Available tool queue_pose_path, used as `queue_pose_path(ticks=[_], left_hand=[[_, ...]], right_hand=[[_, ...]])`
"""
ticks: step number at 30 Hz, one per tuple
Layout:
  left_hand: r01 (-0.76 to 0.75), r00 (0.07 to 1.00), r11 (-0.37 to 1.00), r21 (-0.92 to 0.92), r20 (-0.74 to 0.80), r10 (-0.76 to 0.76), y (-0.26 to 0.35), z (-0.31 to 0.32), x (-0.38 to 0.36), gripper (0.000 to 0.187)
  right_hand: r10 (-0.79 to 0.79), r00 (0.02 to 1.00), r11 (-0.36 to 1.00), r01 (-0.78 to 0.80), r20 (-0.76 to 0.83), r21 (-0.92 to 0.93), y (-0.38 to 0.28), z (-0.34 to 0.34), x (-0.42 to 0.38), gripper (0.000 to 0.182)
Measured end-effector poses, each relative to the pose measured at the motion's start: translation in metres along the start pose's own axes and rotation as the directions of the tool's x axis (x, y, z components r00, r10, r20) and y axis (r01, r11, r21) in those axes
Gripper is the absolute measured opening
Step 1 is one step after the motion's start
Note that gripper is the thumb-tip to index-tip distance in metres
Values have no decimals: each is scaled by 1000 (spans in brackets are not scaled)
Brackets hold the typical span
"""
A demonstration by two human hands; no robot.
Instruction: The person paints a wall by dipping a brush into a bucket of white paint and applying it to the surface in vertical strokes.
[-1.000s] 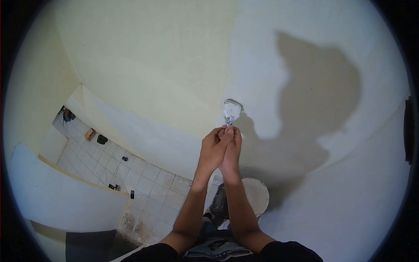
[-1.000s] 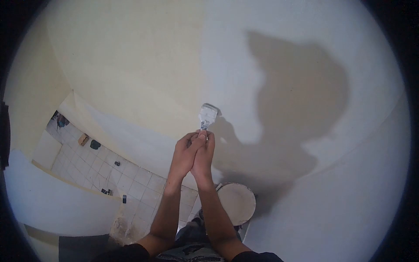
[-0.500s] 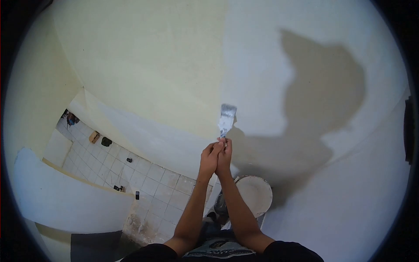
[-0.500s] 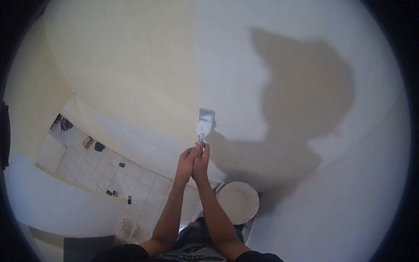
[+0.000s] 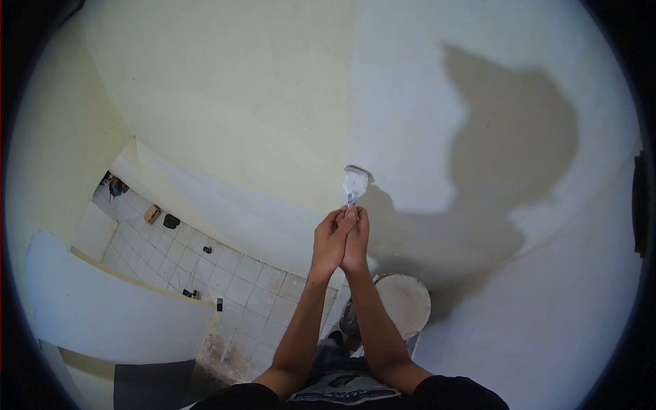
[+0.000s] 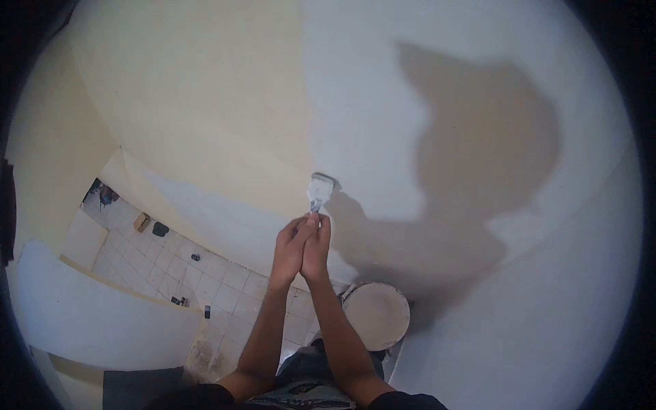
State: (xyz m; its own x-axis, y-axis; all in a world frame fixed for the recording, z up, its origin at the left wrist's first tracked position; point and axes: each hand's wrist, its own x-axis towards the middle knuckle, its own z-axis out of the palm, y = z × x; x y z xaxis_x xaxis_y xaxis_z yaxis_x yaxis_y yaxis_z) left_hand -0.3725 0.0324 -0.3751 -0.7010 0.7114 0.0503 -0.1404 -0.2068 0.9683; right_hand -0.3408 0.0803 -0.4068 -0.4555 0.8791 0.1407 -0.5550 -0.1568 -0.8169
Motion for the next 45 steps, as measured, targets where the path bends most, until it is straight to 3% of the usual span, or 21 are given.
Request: queue_pose_path(ticks=[3, 4, 7, 10, 13, 18, 21, 23, 25, 27, 28, 31, 32, 35, 38, 42, 44, 45], left_hand=[[-65, 997, 997, 33, 40, 64, 43, 8, 7, 47], [-66, 997, 996, 54, 48, 64, 56, 8, 6, 47], [-150, 986, 988, -41, 74, 153, 82, 14, -4, 51], [-205, 970, 972, -110, 107, 217, 98, 16, -13, 54], [-150, 982, 986, -67, 106, 157, 94, 21, -14, 52], [50, 998, 998, 25, 39, -51, -25, 17, -6, 44], [205, 978, 970, 134, 18, -210, -91, 17, -28, 52], [353, 926, 905, 235, 50, -374, -133, 20, -45, 57], [377, 896, 880, 290, 128, -426, -164, 26, -54, 66], [431, 848, 853, 294, 192, -494, -167, 26, -59, 68], [488, 803, 811, 322, 198, -562, -172, 32, -61, 54], [614, 694, 747, 257, 276, -665, -165, 48, -79, 54], [632, 642, 703, 328, 288, -711, -170, 50, -85, 54], [685, 577, 666, 294, 338, -743, -209, 77, -116, 55], [731, 502, 581, 358, 295, -813, -263, 94, -150, 56], [739, 511, 516, 433, 140, -848, -305, 100, -187, 64], [691, 596, 581, 429, 116, -794, -324, 106, -196, 64], [666, 636, 613, 425, 107, -765, -335, 107, -200, 63]], right_hand=[[20, 997, 996, -26, 72, 84, -27, 21, 16, 23], [14, 999, 995, -17, 33, 99, -37, 33, 16, 23], [-79, 992, 996, 74, 102, 49, -63, 49, 11, 24], [-273, 950, 951, 291, 154, -110, -83, 61, 9, 25], [-163, 974, 986, 165, 157, -2, -85, 52, 9, 27], [-70, 997, 985, 64, -34, -161, -3, -30, -1, 26], [70, 972, 964, -124, -224, -235, 34, -83, -30, 24], [160, 918, 953, -240, -363, -186, 49, -116, -52, 22], [215, 851, 953, -290, -479, -86, 55, -143, -67, 22], [236, 821, 940, -328, -520, -91, 59, -152, -74, 22], [241, 810, 935, -340, -534, -94, 59, -166, -74, 22], [282, 801, 893, -421, -528, -162, 50, -194, -88, 24], [340, 771, 868, -478, -539, -136, 46, -208, -95, 26], [389, 685, 793, -590, -616, -155, 32, -256, -124, 27], [332, 650, 804, -574, -683, -156, 48, -301, -165, 25], [461, 593, 810, -585, -660, 40, 90, -350, -204, 26], [496, 605, 829, -543, -623, 132, 102, -367, -214, 28], [463, 637, 834, -548, -617, 61, 128, -385, -222, 28]])
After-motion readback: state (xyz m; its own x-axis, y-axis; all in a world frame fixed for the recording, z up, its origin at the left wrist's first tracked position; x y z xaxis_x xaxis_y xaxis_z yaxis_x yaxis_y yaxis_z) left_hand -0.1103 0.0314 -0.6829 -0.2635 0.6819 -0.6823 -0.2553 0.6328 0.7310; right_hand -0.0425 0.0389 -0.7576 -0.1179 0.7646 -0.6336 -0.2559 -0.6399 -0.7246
